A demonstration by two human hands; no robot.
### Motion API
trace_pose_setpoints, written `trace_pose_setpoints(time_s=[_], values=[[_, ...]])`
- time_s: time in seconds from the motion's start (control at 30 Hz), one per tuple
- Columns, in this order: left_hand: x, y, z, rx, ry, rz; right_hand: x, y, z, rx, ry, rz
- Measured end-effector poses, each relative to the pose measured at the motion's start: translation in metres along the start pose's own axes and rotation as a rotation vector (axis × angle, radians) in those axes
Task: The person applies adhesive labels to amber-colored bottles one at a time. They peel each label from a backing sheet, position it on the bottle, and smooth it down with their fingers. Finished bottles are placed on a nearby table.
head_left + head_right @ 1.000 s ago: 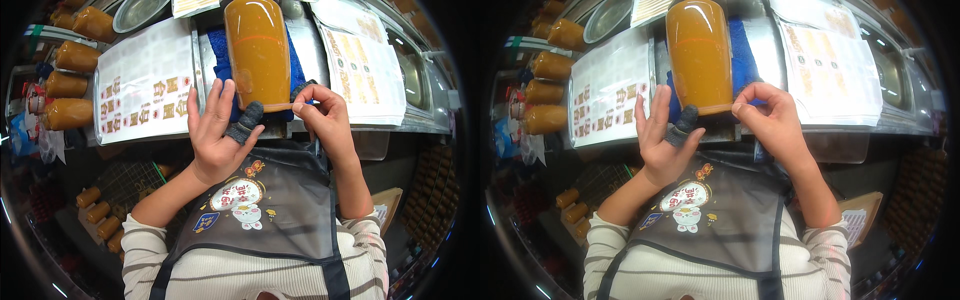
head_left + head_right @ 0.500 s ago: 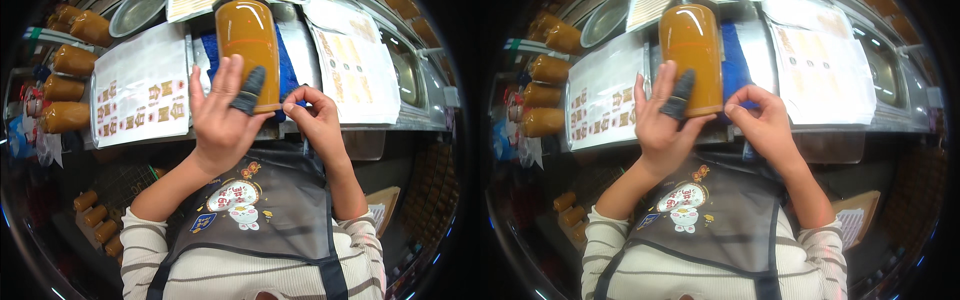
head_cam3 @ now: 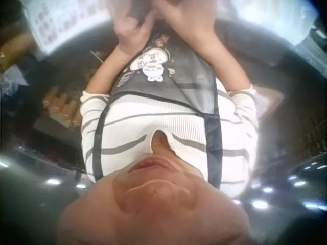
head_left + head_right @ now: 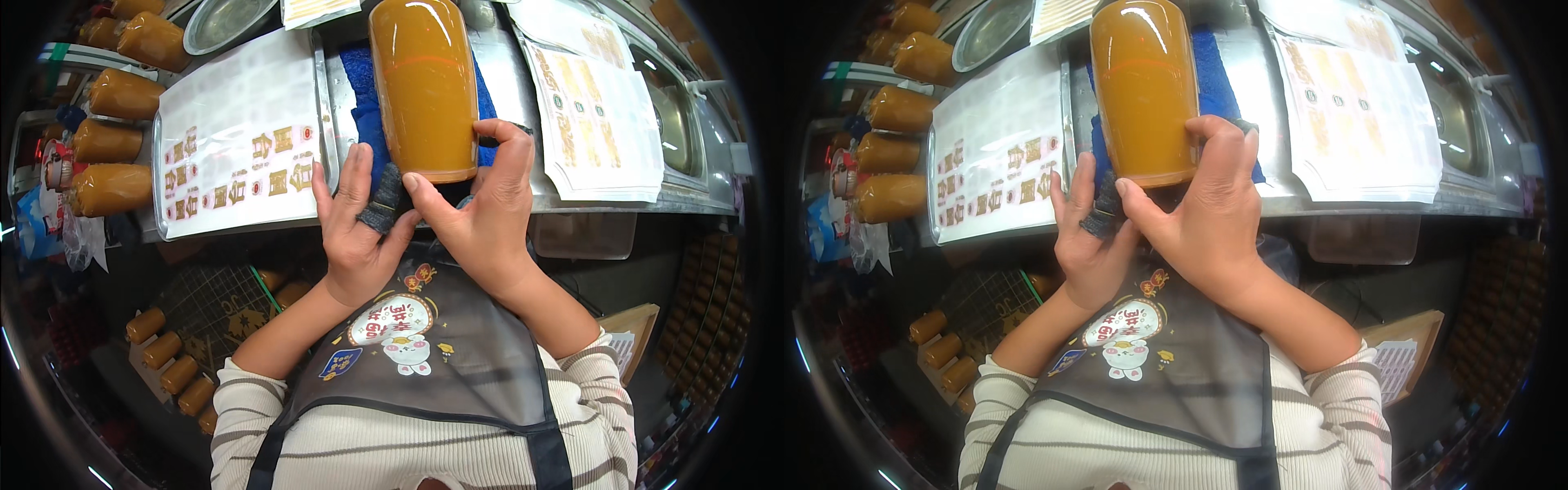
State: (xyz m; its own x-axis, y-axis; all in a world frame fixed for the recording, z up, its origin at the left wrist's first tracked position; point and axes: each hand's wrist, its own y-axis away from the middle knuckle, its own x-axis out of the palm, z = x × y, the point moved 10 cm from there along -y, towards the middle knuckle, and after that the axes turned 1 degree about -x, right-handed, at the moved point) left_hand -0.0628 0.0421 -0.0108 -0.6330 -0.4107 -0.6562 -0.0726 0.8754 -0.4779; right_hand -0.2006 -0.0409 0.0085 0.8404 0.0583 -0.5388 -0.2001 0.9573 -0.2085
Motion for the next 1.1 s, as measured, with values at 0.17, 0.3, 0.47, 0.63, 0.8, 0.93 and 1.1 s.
trace_pose_setpoints(time_s=[0.17,0.3,0.47,0.63,0.8,0.93,1.1], values=[[0.001,-0.004,-0.008,0.033,-0.005,-0.018,0.0,0.0,-0.004,-0.019,-0.036,0.013],[-0.001,-0.007,-0.011,0.06,0.003,-0.009,-0.002,-0.002,-0.005,-0.053,-0.053,0.002],[-0.002,-0.012,-0.017,0.079,-0.018,-0.007,-0.006,-0.003,-0.004,-0.077,-0.047,-0.008],[-0.003,-0.016,-0.021,0.115,-0.074,0.013,-0.008,-0.003,-0.005,-0.106,-0.093,-0.021],[-0.002,-0.018,-0.023,0.136,-0.111,0.023,-0.007,0.0,-0.012,-0.056,-0.178,0.009],[-0.003,-0.018,-0.023,0.152,-0.142,0.029,-0.005,0.001,-0.017,-0.048,-0.274,0.043],[-0.005,-0.02,-0.023,0.172,-0.157,0.035,-0.001,0.0,-0.032,-0.058,-0.504,0.024]])
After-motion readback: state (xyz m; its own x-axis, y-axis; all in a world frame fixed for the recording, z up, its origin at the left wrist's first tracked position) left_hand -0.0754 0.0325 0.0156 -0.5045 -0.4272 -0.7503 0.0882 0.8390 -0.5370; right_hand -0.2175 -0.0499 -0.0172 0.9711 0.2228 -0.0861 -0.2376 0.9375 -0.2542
